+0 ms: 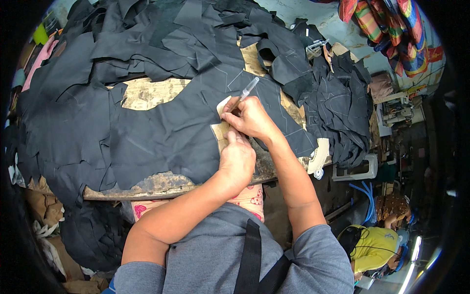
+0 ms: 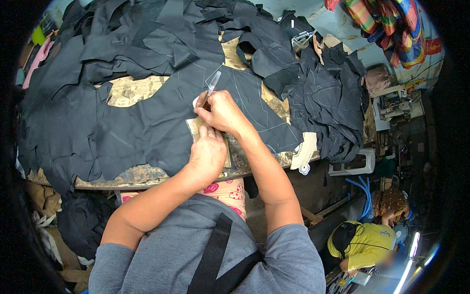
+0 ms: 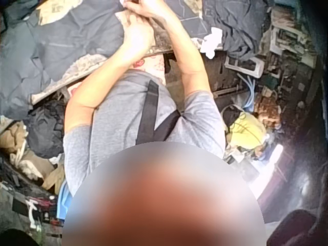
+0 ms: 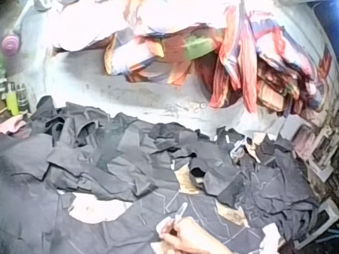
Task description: The person places cardboard templates on a large piece of black fabric and traces their outlines with a white marker. They repeatedly reposition the templates and mark multiple sections of the fabric.
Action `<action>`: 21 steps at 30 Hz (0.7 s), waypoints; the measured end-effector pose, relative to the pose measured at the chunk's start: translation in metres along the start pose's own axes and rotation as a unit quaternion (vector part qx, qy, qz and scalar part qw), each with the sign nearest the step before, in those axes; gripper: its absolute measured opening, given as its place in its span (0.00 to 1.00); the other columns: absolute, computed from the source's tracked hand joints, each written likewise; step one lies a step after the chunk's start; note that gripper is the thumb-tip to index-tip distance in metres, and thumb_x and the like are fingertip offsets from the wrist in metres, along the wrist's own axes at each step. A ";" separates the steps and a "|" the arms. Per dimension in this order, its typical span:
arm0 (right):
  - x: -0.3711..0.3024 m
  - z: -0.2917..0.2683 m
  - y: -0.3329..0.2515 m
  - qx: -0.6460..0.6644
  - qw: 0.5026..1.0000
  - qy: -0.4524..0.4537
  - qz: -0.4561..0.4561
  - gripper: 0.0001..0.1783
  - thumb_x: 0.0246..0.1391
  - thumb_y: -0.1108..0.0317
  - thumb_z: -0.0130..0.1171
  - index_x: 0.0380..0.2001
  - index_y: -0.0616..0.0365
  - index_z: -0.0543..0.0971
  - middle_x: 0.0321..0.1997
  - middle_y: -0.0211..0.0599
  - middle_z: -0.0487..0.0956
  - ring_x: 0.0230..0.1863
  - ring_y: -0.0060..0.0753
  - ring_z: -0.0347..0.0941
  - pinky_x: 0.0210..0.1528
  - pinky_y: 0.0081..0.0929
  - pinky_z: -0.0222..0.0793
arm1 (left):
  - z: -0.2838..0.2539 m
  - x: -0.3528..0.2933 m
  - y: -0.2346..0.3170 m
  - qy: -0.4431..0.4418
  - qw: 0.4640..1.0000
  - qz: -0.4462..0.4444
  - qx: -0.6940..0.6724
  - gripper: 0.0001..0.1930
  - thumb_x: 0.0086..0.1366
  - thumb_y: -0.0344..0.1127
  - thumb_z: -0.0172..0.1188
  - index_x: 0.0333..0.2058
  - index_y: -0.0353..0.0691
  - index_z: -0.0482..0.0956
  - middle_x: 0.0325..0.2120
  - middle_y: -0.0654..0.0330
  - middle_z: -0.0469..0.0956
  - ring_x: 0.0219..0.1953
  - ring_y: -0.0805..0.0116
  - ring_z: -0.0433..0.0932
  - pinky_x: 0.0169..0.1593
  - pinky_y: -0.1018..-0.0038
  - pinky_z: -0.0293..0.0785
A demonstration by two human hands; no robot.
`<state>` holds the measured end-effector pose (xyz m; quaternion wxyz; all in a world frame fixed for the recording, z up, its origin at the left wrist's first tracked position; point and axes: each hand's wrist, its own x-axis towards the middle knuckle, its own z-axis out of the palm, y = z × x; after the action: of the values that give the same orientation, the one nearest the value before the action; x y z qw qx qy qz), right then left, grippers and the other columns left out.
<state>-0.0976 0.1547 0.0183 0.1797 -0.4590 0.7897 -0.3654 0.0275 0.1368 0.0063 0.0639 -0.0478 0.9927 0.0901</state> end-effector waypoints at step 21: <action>0.007 0.012 0.035 -0.026 0.968 0.250 0.024 0.04 0.46 0.76 0.61 0.24 0.67 0.78 0.20 0.40 0.79 0.21 0.27 0.77 0.25 0.23 0.71 | -0.009 0.022 -0.044 0.017 0.983 -0.064 -0.173 0.48 0.38 0.42 0.75 0.56 0.22 0.62 0.59 0.38 0.60 0.51 0.47 0.70 0.56 0.67 0.68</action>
<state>-0.1141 0.1544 -0.0152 -0.0262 -0.3382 0.8297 -0.4434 0.0092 0.0904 0.0043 0.0433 -0.1227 0.9579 0.2558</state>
